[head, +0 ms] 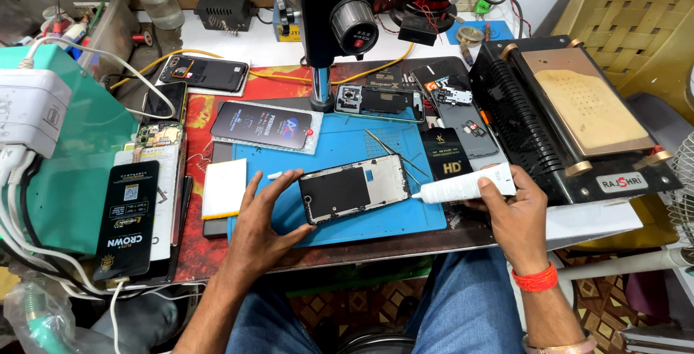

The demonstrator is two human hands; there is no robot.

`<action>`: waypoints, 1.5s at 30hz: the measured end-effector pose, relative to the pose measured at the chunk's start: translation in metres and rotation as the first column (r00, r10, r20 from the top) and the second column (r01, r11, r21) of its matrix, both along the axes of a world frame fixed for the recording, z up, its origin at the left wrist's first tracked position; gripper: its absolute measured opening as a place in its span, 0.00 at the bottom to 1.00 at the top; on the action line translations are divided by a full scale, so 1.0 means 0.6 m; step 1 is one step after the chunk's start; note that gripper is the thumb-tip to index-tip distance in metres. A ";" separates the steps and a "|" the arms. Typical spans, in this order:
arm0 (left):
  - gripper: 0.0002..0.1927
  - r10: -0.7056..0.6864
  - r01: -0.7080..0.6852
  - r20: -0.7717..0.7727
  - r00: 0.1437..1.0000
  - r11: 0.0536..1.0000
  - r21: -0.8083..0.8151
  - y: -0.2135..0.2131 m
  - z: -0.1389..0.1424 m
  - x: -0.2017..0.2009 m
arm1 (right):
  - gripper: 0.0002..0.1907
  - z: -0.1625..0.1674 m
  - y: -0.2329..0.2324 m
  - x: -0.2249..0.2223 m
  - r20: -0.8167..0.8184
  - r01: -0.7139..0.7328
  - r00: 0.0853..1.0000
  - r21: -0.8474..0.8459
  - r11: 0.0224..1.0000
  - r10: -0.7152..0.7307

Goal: The person holds a disassembled phone frame and uses a white adhesive tube to apply a bead of glue around the frame's edge, rotating the frame to reach all sides. They then cap the tube, set it down, and pick up a replacement phone back panel to align with the frame.

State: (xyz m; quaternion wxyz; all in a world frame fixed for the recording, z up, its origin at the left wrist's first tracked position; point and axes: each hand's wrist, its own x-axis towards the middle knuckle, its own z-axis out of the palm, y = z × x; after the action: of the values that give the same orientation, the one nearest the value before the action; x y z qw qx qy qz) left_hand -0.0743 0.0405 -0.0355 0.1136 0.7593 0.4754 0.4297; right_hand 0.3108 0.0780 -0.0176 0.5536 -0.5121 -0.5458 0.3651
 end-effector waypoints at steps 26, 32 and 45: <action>0.53 0.039 -0.051 -0.061 0.997 0.975 -0.215 0.006 0.020 0.003 | 0.11 0.001 0.001 0.006 -0.465 -0.032 0.885 -0.143 0.989 -0.039; 0.53 0.033 -0.052 -0.077 0.996 0.967 -0.251 0.004 0.025 0.004 | 0.12 0.002 -0.003 -0.002 -0.508 -0.095 0.861 -0.146 0.985 0.008; 0.22 0.324 -0.322 -0.237 0.916 0.945 0.049 0.019 0.038 -0.049 | 0.15 -0.005 -0.001 -0.027 -0.616 -0.203 0.786 -0.182 0.962 0.049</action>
State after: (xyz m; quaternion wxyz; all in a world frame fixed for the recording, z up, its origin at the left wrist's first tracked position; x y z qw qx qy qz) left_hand -0.1036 0.0522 -0.0125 -0.0210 0.7175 0.6025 0.3490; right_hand 0.2944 0.0776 -0.0205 0.6077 -0.3930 -0.3249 0.6088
